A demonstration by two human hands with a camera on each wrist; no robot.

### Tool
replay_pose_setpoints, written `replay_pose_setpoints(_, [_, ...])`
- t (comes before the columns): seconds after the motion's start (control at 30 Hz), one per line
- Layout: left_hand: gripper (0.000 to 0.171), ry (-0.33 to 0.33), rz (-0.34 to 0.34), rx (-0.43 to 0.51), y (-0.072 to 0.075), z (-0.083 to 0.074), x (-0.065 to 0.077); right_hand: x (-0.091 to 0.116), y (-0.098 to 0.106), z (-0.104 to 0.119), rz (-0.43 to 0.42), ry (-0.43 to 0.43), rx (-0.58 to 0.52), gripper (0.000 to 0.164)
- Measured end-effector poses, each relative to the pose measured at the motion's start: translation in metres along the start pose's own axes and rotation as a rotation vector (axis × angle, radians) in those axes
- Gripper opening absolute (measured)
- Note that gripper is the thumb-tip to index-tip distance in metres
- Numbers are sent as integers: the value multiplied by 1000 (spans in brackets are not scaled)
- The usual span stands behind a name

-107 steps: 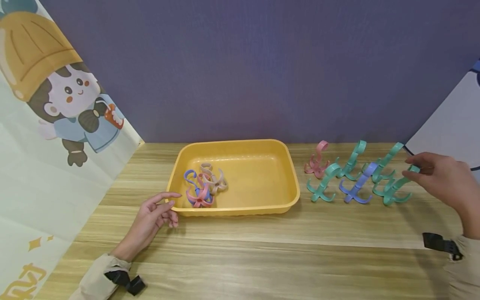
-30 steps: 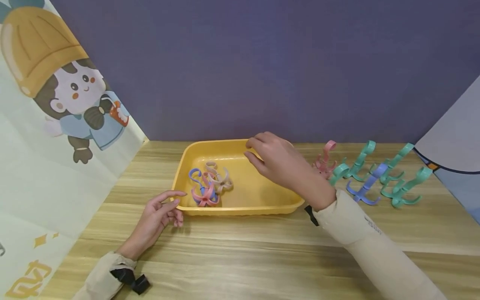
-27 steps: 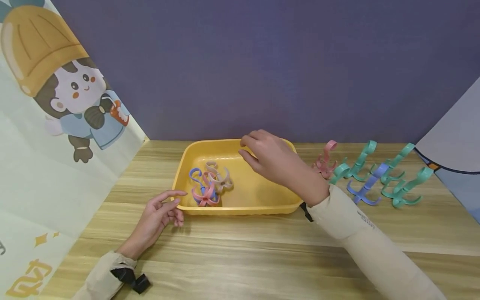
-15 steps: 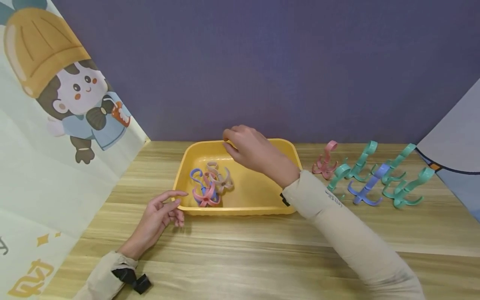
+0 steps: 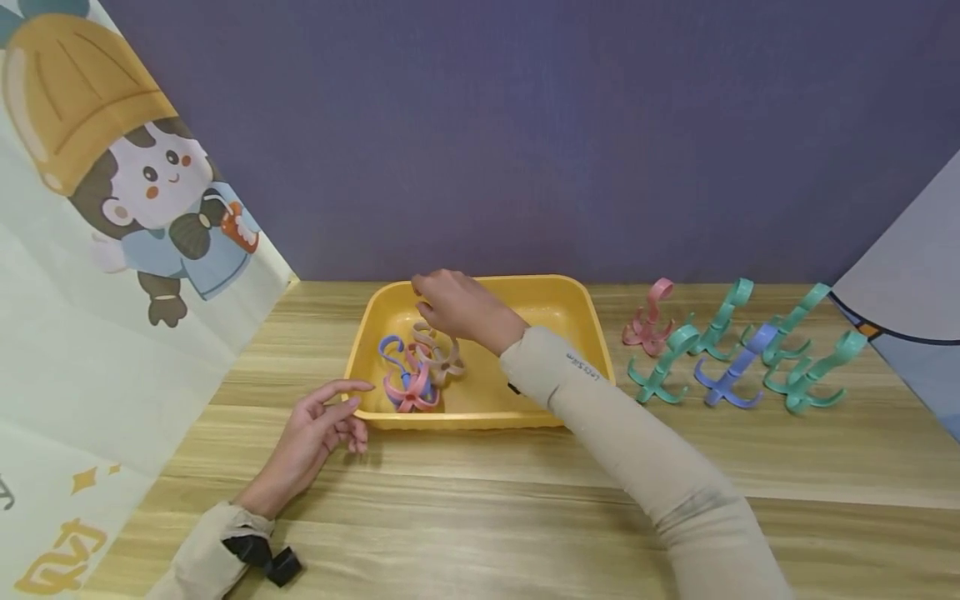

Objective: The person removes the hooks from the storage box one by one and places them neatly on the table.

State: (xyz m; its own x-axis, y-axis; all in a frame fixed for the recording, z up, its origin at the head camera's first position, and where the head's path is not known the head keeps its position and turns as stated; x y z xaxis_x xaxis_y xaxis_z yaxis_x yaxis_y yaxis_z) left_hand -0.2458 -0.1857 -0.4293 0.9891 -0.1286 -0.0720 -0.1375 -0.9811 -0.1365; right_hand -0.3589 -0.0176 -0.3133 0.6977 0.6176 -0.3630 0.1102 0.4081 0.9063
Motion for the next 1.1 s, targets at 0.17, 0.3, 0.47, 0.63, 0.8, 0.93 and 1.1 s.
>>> replay_pose_setpoints(0.17, [32, 4, 1, 2, 0, 0, 0, -7, -29, -1, 74, -13, 17, 28])
replay_pose_setpoints(0.3, [32, 4, 2, 2, 0, 0, 0, -12, -46, -1, 124, -39, 34, 30])
replay_pose_setpoints(0.47, [30, 3, -2, -3, 1, -1, 0, -15, -63, 1, 180, -58, 35, 31])
replay_pose_setpoints(0.63, [32, 4, 0, -7, 0, 0, -1, -15, -75, 4, 204, -37, 25, 28])
replay_pose_setpoints(0.8, [35, 6, -6, -2, -1, 0, -1, -13, -79, 4, 232, -16, 13, 21])
replay_pose_setpoints(0.93, [34, 7, -10, 0, -1, 0, -1, -9, -81, 0, 265, -55, -3, 16])
replay_pose_setpoints(1.1, [34, 0, -5, -2, -1, 0, -1, -6, -83, -5, 309, -132, -69, 40])
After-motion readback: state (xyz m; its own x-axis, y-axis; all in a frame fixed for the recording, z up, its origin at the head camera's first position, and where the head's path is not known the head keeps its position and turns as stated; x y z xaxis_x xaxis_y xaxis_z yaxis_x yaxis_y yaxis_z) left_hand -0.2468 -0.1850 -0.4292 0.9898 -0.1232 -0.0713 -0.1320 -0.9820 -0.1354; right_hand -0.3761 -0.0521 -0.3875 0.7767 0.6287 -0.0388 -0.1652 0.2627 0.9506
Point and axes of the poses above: each hand's wrist, its own x-axis away from the middle knuckle, its own y-axis out of the back of the hand, z = x × y, the point moved 8 cm from there along -x, towards the middle knuckle, and after that the axes turned 10 degrees about -z, right-handed, at the moved point
